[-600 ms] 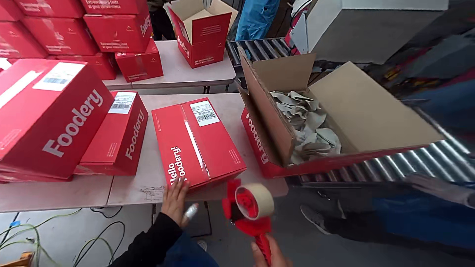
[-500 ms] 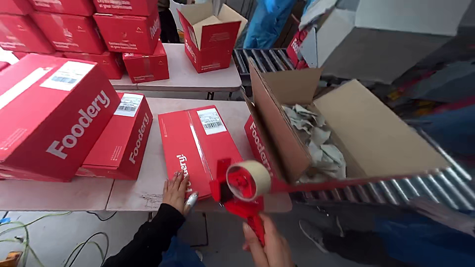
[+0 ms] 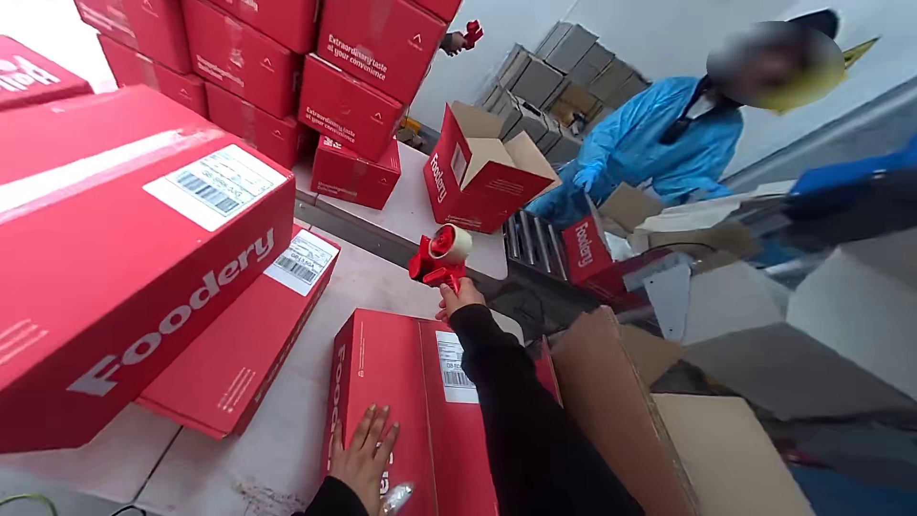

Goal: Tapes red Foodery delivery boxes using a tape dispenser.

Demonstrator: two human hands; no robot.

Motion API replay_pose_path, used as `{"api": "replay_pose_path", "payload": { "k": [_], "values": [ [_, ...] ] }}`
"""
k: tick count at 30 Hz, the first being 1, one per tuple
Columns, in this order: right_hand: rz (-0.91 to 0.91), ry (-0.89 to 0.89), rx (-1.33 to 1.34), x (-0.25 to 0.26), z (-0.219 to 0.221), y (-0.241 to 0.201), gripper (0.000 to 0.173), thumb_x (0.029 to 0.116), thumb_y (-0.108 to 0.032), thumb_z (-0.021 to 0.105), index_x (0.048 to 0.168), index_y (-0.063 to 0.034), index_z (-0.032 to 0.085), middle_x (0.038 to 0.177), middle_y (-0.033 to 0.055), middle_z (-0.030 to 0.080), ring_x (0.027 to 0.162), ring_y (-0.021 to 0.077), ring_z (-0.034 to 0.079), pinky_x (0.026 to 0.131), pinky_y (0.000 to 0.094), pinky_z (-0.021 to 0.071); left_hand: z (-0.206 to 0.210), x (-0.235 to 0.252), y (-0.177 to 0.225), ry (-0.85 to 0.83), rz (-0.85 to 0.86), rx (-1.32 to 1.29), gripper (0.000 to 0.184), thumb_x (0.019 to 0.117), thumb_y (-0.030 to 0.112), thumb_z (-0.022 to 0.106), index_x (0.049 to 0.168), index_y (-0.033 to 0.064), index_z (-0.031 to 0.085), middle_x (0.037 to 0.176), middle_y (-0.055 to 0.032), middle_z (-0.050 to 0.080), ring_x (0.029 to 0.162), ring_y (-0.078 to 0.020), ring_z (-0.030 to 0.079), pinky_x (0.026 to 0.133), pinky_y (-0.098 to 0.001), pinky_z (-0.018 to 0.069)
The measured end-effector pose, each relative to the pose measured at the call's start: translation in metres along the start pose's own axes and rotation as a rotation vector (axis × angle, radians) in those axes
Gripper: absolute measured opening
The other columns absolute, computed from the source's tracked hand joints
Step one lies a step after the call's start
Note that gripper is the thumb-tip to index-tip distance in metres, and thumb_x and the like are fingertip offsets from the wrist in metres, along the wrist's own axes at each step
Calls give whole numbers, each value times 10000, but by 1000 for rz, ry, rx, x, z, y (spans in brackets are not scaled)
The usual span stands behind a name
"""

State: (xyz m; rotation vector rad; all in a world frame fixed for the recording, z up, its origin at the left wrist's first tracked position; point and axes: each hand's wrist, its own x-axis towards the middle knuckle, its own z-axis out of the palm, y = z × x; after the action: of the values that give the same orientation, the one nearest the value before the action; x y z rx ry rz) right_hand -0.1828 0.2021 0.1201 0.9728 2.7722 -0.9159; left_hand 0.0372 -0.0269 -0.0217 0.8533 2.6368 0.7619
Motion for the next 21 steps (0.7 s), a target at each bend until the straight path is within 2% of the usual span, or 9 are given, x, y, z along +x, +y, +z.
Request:
{"api": "replay_pose_path", "payload": {
  "k": [3, 6, 8, 11, 15, 17, 18, 20, 21],
  "values": [
    [69, -47, -181, 38, 23, 9, 530, 1063, -352, 539, 1451, -4, 445, 1063, 237, 725, 846, 359, 754, 806, 545, 613, 6, -1, 0, 48, 18, 5, 937, 772, 742, 638, 1568, 300, 420, 1697, 25, 270, 1568, -297, 230, 1097, -797, 232],
    [81, -92, -329, 58, 38, 11, 539, 1048, -350, 560, 1437, 13, 477, 1140, 250, 711, 991, 381, 732, 916, 568, 568, 5, -1, -1, 53, 24, -4, 908, 806, 772, 575, 1565, 297, 426, 1691, 27, 284, 1564, -290, 243, 1099, -798, 225],
    [89, -123, -363, 62, 42, 13, 531, 1045, -344, 564, 1427, 18, 493, 1156, 257, 704, 1011, 387, 726, 929, 573, 561, 4, -1, 0, 40, 19, -7, 921, 788, 764, 601, 1563, 298, 430, 1692, 31, 282, 1565, -289, 241, 1104, -796, 219],
    [120, -165, -383, 58, 42, 8, 515, 1047, -338, 556, 1419, 13, 498, 1152, 255, 701, 946, 368, 739, 879, 554, 583, 4, -2, 1, 19, 6, 4, 929, 790, 779, 580, 1573, 308, 407, 1699, 39, 260, 1570, -278, 227, 1122, -776, 215],
    [140, -291, -439, 52, 37, -8, 480, 1060, -314, 540, 1377, 46, 523, 1173, 264, 680, 924, 349, 740, 852, 522, 599, 6, -3, 0, 84, 23, 26, 924, 763, 760, 624, 1548, 304, 452, 1679, 42, 313, 1556, -277, 268, 1107, -773, 248],
    [162, -379, -515, 41, 39, -26, 446, 1065, -292, 521, 1313, 76, 568, 1215, 257, 662, 996, 322, 723, 902, 491, 579, 8, -4, 0, 134, 30, 36, 911, 748, 751, 640, 1526, 301, 488, 1664, 41, 346, 1544, -269, 301, 1100, -766, 270],
    [193, -440, -536, 29, 38, -40, 442, 1075, -266, 510, 1327, 93, 564, 1277, 265, 634, 1091, 323, 684, 966, 485, 534, 7, -4, 0, 148, 35, 40, 904, 752, 758, 624, 1520, 298, 498, 1659, 37, 357, 1538, -269, 314, 1094, -763, 281],
    [198, -504, -572, 4, 35, -65, 400, 1086, -214, 476, 1346, 85, 534, 1255, 246, 611, 1058, 284, 658, 923, 431, 531, 7, -5, 0, 144, 37, 50, 910, 772, 790, 568, 1533, 299, 480, 1665, 35, 346, 1542, -269, 306, 1094, -757, 286],
    [182, -527, -620, -8, 30, -79, 405, 1091, -188, 464, 1373, 98, 514, 1318, 263, 590, 1148, 302, 635, 982, 435, 505, 6, -5, 0, 142, 36, 46, 914, 776, 800, 547, 1537, 298, 475, 1666, 37, 343, 1543, -269, 303, 1094, -759, 286]
  ]
}}
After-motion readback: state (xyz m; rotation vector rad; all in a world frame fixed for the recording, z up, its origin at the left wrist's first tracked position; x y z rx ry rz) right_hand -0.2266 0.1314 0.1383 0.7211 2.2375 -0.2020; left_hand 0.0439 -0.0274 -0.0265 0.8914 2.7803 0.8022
